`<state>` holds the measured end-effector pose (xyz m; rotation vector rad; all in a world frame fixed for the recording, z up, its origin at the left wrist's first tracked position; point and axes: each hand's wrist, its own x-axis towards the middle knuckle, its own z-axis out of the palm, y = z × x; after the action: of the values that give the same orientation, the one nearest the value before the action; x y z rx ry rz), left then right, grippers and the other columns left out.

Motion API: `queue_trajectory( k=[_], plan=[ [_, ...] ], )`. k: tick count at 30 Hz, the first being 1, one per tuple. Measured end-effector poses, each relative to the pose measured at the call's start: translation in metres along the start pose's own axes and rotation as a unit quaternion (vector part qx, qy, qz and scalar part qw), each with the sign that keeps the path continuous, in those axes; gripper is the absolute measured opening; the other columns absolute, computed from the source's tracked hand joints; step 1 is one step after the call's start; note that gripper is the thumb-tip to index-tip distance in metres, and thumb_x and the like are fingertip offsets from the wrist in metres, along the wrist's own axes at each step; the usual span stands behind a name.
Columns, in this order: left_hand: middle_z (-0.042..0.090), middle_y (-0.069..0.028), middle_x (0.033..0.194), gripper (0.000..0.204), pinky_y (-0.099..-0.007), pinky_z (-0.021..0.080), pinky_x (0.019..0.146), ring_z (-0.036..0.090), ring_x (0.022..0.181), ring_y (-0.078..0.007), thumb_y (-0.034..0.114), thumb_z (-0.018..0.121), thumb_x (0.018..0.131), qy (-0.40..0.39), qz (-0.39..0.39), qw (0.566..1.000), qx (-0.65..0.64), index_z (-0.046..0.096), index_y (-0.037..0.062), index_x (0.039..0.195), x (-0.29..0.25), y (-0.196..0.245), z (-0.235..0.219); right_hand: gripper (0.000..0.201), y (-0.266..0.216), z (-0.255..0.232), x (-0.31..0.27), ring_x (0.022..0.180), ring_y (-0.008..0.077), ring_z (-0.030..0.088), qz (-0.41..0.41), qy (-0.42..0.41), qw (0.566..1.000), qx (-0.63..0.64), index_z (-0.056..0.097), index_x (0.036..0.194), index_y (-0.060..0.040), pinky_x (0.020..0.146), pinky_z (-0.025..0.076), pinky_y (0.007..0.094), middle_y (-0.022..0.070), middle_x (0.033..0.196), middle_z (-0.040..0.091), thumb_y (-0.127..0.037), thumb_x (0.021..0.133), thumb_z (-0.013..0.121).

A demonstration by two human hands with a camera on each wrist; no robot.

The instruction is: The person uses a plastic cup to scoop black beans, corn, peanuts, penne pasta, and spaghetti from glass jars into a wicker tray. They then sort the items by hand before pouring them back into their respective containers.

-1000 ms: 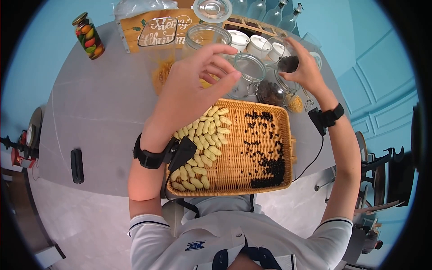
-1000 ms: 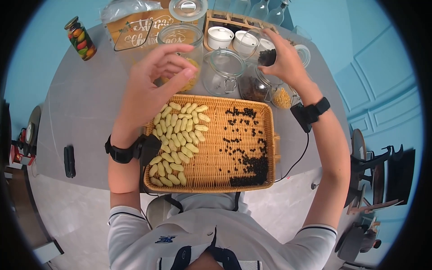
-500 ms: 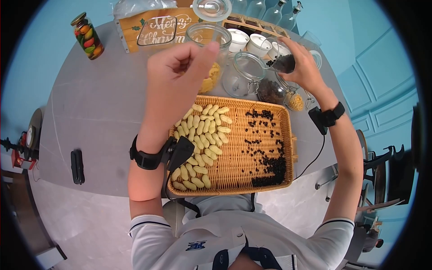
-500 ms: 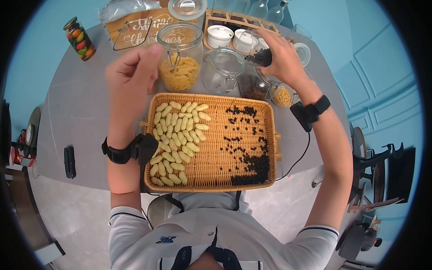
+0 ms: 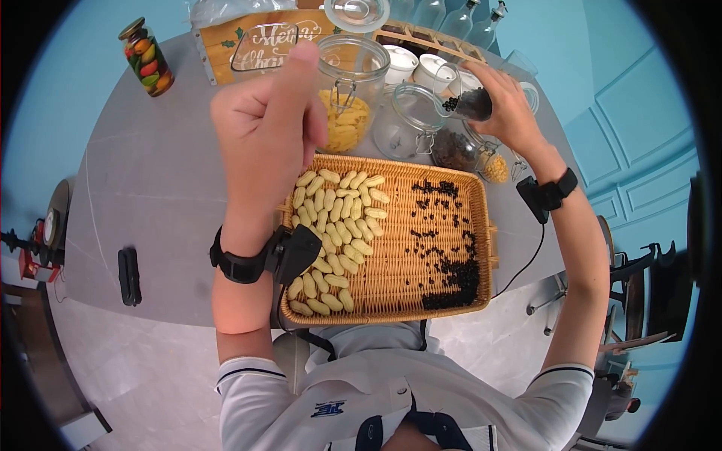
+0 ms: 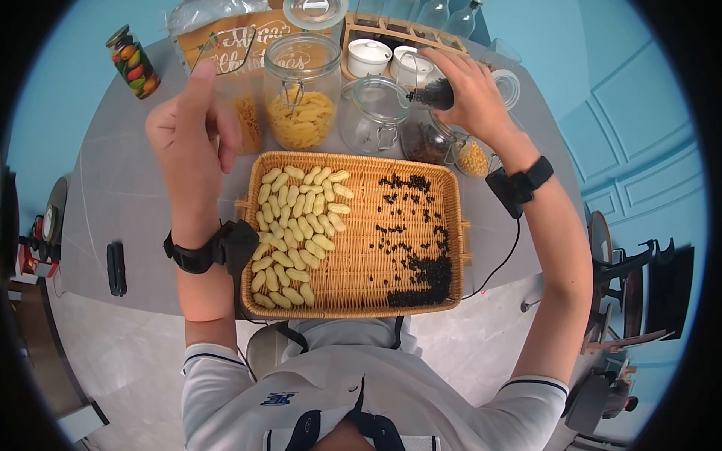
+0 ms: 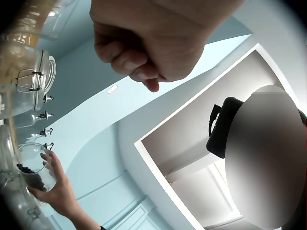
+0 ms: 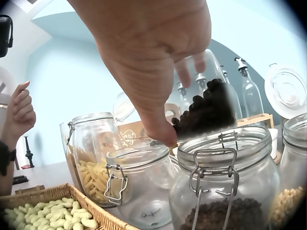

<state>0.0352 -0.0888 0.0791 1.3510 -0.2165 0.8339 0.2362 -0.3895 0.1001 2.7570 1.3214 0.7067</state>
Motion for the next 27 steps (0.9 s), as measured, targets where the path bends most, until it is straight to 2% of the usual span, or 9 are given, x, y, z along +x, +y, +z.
queue_trajectory(
  k=[4,10,25,27],
  plan=[
    [0.047,0.0015,0.044,0.063,-0.0235,0.027,0.04,0.039,0.038,-0.0046,0.028,0.059,0.106,0.011,0.05,0.999,-0.001,0.052,0.0034,0.048,-0.001,0.0,-0.001,0.095,-0.002,0.0,0.001,0.134,0.0325,0.051,-0.01,0.004,1.0,-0.007,0.048,0.148,-0.0228,0.115,0.037,0.0513,0.0077,0.141,0.058,-0.007,0.063,0.088],
    [0.048,0.001,0.044,0.063,-0.0239,0.026,0.04,0.038,0.038,-0.0046,0.026,0.058,0.106,0.025,0.079,0.996,-0.033,0.051,0.0041,0.047,0.0,-0.003,-0.004,0.093,-0.003,0.001,0.002,0.132,0.0324,0.051,-0.013,0.011,1.0,-0.009,0.049,0.147,-0.022,0.114,0.038,0.0506,0.0069,0.139,0.059,-0.004,0.063,0.086],
    [0.048,0.0007,0.044,0.061,-0.024,0.026,0.04,0.038,0.039,-0.0043,0.022,0.059,0.105,0.035,0.094,0.994,-0.045,0.052,0.0039,0.048,-0.002,0.002,-0.004,0.096,-0.009,0.0,0.003,0.135,0.0306,0.05,-0.015,-0.002,1.0,-0.023,0.047,0.149,-0.0234,0.116,0.037,0.0509,0.0044,0.142,0.058,-0.003,0.063,0.085],
    [0.044,-0.0016,0.044,0.057,-0.0265,0.022,0.04,0.031,0.036,-0.0073,0.021,0.057,0.105,0.04,0.103,0.993,-0.031,0.049,0.0066,0.05,-0.003,0.002,-0.002,0.096,-0.011,-0.001,0.003,0.135,0.0305,0.05,-0.013,-0.004,1.0,-0.026,0.047,0.149,-0.0234,0.116,0.037,0.0507,0.0041,0.143,0.058,-0.002,0.063,0.086]
  ],
)
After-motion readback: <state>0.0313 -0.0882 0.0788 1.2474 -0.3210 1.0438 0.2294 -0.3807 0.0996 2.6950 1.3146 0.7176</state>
